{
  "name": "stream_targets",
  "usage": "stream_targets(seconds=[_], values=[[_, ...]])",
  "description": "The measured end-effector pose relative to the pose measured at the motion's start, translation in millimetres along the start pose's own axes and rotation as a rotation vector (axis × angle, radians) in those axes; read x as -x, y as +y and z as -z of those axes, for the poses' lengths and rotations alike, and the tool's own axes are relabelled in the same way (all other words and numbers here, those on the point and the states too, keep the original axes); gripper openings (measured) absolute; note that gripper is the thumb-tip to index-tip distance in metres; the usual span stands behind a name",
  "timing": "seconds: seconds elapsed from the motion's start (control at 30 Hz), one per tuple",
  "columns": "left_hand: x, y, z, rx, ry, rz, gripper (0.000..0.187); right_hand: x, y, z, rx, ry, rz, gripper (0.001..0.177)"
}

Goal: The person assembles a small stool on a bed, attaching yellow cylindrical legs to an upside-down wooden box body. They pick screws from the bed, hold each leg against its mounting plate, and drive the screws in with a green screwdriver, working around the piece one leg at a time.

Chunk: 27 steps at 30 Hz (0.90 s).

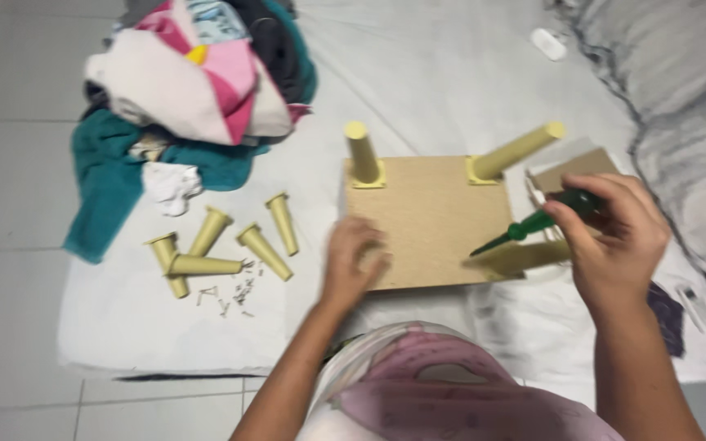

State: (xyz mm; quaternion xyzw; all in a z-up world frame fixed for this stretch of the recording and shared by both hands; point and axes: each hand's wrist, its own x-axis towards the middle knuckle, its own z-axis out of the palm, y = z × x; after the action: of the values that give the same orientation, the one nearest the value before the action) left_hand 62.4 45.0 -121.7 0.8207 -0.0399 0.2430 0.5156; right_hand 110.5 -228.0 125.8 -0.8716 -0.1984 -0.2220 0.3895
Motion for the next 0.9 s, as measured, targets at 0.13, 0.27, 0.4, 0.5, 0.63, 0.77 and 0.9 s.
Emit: stream_targets(seconds=[0.13,0.27,0.4,0.5,0.63,0.77,0.9], values=[[-23.7,70.4,-55.7,0.204,-0.422,0.039,0.045,11.2,18.9,19.4,0.041,0.029,0.019,0.026],[-38.4,75.6,-106.9,0.069,-0.595,-0.042,0.053,26.7,39.3,12.4,-0.007,0.067,-0.025,0.028],[-35.6,62.3,-144.2,-0.067,-0.639,-0.025,0.05,33.8,55.3,4.4,-0.121,0.115,-0.011,0.024],[-25.5,56.3,-151.9,-0.15,-0.611,-0.037,0.055,32.7,65.4,2.7,-0.156,0.104,-0.014,0.023],[-22.9,58.1,-153.1,-0.204,-0.662,-0.003,0.054,30.3,72.4,2.9,-0.193,0.076,-0.006,0.025],[-22.6,63.5,-153.2,-0.261,-0.571,-0.081,0.051,28.0,79.5,4.0,-0.172,0.07,0.001,0.025],[-22.5,67.3,-155.5,-0.34,-0.603,-0.075,0.06,27.9,88.4,7.0,-0.142,0.064,0.009,0.025]])
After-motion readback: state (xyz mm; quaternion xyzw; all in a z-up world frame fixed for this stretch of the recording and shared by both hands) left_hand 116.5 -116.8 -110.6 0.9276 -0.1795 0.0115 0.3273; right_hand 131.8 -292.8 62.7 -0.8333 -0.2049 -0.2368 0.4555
